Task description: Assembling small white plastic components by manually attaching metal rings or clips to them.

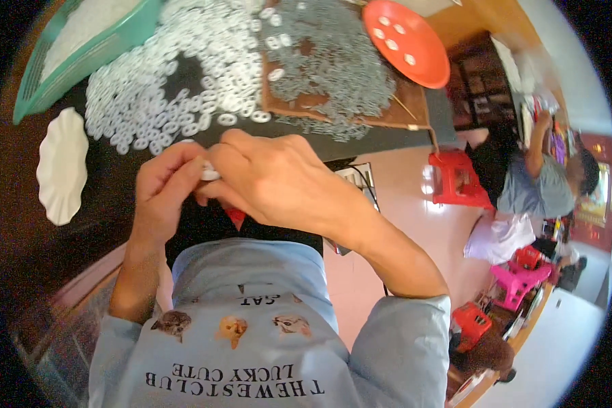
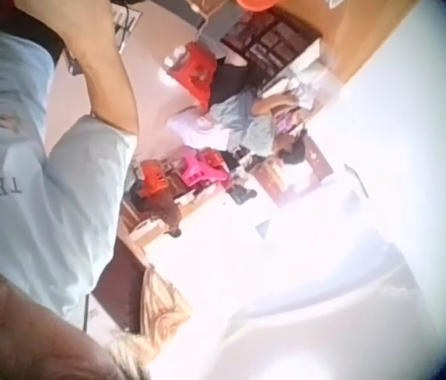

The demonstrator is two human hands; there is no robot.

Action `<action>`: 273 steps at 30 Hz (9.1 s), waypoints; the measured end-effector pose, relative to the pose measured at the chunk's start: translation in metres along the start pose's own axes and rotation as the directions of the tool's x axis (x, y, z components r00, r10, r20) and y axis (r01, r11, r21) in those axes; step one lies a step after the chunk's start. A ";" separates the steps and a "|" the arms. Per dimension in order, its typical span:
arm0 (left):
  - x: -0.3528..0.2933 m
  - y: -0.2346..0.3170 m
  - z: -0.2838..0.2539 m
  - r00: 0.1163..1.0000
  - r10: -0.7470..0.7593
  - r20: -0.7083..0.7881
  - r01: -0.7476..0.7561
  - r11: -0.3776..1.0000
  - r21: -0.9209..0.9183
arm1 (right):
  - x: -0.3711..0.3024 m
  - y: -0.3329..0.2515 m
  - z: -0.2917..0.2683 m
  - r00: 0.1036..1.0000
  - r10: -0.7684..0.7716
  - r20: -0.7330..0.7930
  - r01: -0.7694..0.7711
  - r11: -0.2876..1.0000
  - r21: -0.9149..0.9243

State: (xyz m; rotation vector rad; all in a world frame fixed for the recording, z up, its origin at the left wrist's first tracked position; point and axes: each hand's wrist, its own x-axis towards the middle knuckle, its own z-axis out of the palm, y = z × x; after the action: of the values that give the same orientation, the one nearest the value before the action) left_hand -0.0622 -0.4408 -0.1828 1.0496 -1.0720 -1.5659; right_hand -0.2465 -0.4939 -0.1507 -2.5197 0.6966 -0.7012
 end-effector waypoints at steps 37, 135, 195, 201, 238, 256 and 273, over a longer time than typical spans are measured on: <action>-0.017 -0.019 -0.035 0.943 0.291 -0.162 -0.237 0.927 0.290 | -0.032 0.191 -0.146 0.658 0.647 -0.385 -0.728 0.677 -0.106; -0.024 -0.015 -0.052 0.987 0.090 -0.133 -0.092 0.996 -0.009 | 0.124 0.059 0.034 0.883 -0.254 0.394 0.421 0.799 -0.429; 0.005 -0.016 -0.016 0.989 0.074 -0.131 -0.057 0.991 0.123 | 0.040 0.160 -0.064 0.982 0.092 0.167 -0.009 0.898 -0.440; 0.004 -0.018 -0.019 0.988 0.101 -0.117 -0.086 0.989 0.122 | 0.047 0.155 -0.073 0.884 0.371 0.285 -0.222 0.869 -0.441; 0.002 -0.021 -0.023 0.991 0.103 -0.087 -0.098 0.993 0.062 | 0.027 0.134 -0.076 0.893 0.365 0.263 -0.171 0.817 -0.551; 0.003 -0.020 -0.025 0.993 0.095 -0.077 -0.090 0.994 0.064 | 0.043 0.135 -0.059 0.866 0.404 0.293 -0.233 0.847 -0.478; 0.002 -0.021 -0.026 0.989 0.128 -0.074 -0.126 0.991 0.035 | 0.032 0.137 -0.067 0.930 0.306 0.202 -0.252 0.934 -0.253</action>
State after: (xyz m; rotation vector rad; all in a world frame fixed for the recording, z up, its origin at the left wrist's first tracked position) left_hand -0.0427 -0.4427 -0.2099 1.0324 -1.0919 -1.4018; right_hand -0.3088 -0.6364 -0.1583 -2.5664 1.0705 -0.2233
